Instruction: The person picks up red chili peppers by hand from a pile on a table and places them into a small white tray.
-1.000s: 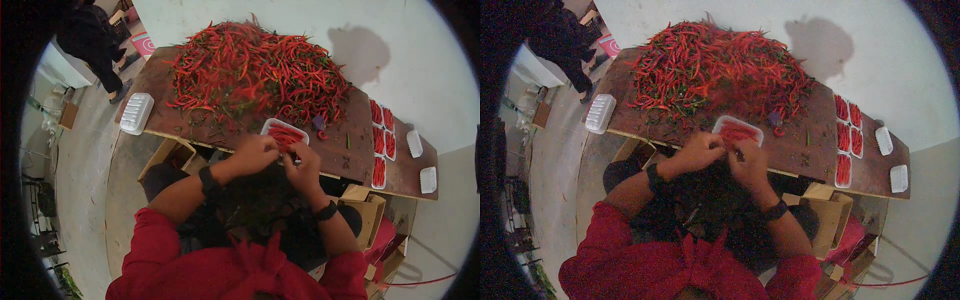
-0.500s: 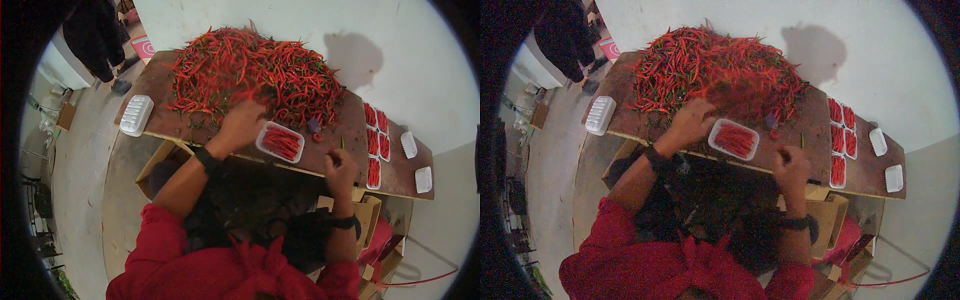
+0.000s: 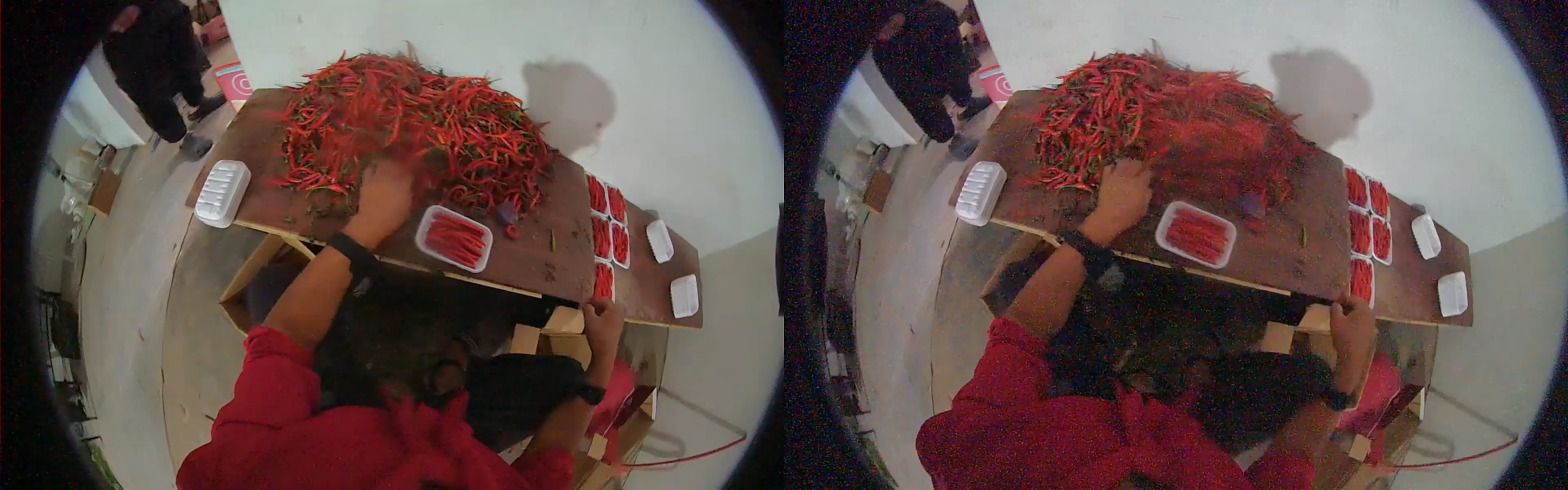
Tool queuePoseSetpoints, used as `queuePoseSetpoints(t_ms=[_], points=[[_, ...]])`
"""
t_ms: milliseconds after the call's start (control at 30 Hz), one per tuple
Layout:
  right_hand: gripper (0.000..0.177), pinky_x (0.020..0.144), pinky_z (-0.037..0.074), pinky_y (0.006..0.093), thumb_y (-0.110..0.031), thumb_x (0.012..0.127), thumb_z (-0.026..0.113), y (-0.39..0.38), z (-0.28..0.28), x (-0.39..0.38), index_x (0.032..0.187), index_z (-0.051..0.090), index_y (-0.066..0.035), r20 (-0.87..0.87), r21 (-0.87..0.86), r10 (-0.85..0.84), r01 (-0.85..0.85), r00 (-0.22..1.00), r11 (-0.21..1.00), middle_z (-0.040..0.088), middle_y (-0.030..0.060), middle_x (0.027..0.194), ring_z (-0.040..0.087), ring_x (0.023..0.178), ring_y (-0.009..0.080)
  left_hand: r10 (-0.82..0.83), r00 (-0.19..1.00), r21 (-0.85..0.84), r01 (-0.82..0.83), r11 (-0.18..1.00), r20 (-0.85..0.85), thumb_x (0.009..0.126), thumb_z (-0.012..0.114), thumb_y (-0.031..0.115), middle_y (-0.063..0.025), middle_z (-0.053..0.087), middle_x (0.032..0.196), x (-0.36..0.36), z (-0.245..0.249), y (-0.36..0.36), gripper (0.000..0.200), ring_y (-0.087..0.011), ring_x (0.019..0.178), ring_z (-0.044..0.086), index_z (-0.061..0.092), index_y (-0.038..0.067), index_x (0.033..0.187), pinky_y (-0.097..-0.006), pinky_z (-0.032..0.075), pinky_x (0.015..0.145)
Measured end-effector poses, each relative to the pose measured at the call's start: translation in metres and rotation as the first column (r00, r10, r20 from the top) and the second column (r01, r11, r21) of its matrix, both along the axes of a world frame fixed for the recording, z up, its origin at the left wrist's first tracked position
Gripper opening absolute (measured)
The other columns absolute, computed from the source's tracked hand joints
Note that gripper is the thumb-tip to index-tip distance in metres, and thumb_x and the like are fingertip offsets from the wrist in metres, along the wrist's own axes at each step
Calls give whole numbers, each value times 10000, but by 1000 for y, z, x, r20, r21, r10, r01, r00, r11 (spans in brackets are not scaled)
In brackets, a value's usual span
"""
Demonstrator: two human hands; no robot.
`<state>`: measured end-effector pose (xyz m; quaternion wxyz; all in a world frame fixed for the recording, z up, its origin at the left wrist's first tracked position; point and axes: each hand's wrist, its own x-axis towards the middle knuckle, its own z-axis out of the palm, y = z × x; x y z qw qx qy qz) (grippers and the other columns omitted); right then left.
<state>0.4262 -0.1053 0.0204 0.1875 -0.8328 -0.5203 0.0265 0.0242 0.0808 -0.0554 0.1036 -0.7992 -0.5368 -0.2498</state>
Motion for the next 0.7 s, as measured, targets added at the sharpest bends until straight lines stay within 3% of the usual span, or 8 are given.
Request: queuePoseSetpoints(t_ms=[167,233,300,400,433,467,500,700], points=[[214,705,494,355,-147,728,647,46,17,-101,883,659,-1,-257,57,404,-403,878,913,663,170,854,646,767,293,-20,994,-80,11,997,-110,735,576,189,-100,582,864,7,-7,-20,220,-281,825,572,614,96,930,-427,453,708],[180,637,474,280,-100,724,637,58,29,-157,853,634,26,-199,147,574,-555,794,819,631,120,718,608,670,150,-36,993,-103,25,994,-113,746,570,190,-104,586,828,9,-6,-33,227,-284,767,589,611,94,948,-411,471,666],[167,640,483,295,-96,726,635,69,40,-208,848,633,18,-268,86,630,-633,729,769,644,121,743,629,683,188,-27,995,-303,55,951,94,772,573,227,-106,587,811,7,4,-52,237,-286,748,607,602,97,968,-383,490,625],[173,671,484,362,-143,732,628,91,26,-273,831,634,-1,-191,218,872,-846,451,486,647,153,786,634,740,295,-80,974,-218,128,968,214,734,590,144,-123,567,818,-6,4,-73,180,-328,711,594,556,77,898,-389,486,600],[187,686,481,385,-172,738,620,95,24,-298,833,636,-12,-169,156,886,-876,431,456,647,163,804,626,764,325,-74,549,-232,466,854,832,716,617,100,-144,583,841,-15,-21,-72,265,-330,760,599,519,51,958,-387,491,646],[209,696,476,398,-202,746,605,99,23,-322,845,637,-20,-173,100,903,-905,393,413,648,159,815,622,778,332,-9,148,-87,626,775,989,718,617,102,-143,586,846,-19,-30,-75,263,-329,764,600,524,53,959,-385,491,652],[232,706,471,411,-231,753,590,102,22,-345,856,638,-29,-177,44,917,-928,356,369,649,155,826,617,793,339,22,-25,-1,651,759,999,720,616,103,-143,588,850,-21,-29,-78,260,-328,769,600,529,54,960,-384,491,659],[248,708,480,377,-227,777,580,109,18,-402,912,650,-31,-263,213,898,-887,352,410,650,155,814,632,780,319,-85,-18,80,577,813,996,731,616,111,-139,604,877,-30,-26,-73,245,-321,797,604,560,63,965,-375,492,696]])
